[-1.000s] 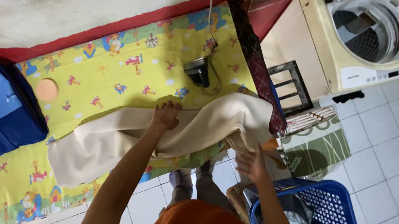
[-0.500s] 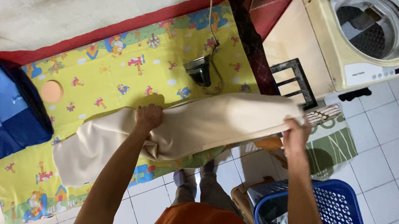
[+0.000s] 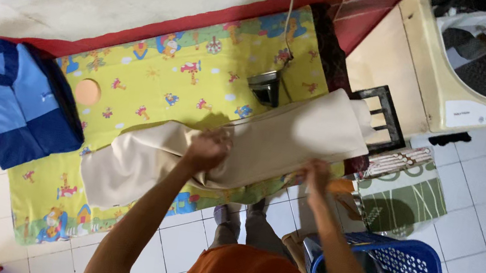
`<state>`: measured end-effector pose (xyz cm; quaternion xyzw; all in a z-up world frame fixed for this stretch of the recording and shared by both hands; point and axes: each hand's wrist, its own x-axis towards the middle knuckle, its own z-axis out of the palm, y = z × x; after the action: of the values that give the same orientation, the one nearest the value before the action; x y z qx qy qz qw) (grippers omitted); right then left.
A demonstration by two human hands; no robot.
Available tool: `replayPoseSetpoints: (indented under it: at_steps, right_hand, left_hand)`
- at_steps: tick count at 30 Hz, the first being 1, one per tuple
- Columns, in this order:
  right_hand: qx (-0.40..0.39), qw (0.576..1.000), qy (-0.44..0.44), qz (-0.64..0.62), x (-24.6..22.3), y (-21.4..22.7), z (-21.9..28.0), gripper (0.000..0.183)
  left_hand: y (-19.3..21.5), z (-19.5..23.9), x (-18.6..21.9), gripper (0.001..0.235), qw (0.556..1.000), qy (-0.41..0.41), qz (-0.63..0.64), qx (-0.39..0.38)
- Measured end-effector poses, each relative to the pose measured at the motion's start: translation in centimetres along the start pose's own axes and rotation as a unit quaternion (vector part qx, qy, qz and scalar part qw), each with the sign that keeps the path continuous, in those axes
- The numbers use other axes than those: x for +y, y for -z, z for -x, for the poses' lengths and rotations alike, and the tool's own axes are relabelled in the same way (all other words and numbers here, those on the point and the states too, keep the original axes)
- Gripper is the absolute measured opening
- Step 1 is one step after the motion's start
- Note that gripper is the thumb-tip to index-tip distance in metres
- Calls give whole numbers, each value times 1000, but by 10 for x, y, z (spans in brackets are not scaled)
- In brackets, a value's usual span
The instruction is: The person irons and folds a pair of beige pants on a table using an iron, smoothing the fabric by hand and folding it multiple times.
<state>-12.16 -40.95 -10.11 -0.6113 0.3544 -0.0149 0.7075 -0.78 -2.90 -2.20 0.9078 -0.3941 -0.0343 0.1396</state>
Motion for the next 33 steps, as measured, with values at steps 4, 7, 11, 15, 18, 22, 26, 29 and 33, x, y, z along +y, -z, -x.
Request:
replayPoseSetpoints:
  at_steps: [4,7,11,15,18,22,26,29,33]
  right_hand:
    - [-215,951,65,213,7,-77,42,9]
    - [-249,831,259,425,-12,-100,75,13]
    - [-302,746,297,514,-39,-117,80,17]
    - [-262,803,224,486,-49,-93,39,21]
    - [-134,815,280,489,-67,-42,-16,26]
    - [39,770,356,529,-99,27,-83,36]
    - [113,707,392,577,-112,44,-118,49]
    - [88,710,346,607,-114,37,-122,56]
    - [87,741,281,604,-119,14,-115,55]
  left_hand:
    - [28,5,40,42,982,16,49,-179]
    - [53,33,45,59,980,38,24,-193]
    - [55,74,37,52,991,70,-17,-114]
    - [33,90,38,53,994,74,-2,-85]
    - [30,87,42,44,995,63,-1,-80]
    - [37,80,53,34,988,85,16,-125]
    - [41,68,61,17,994,70,32,-72]
    - [42,66,66,13,990,111,34,-82]
    - [44,79,65,37,991,131,22,5]
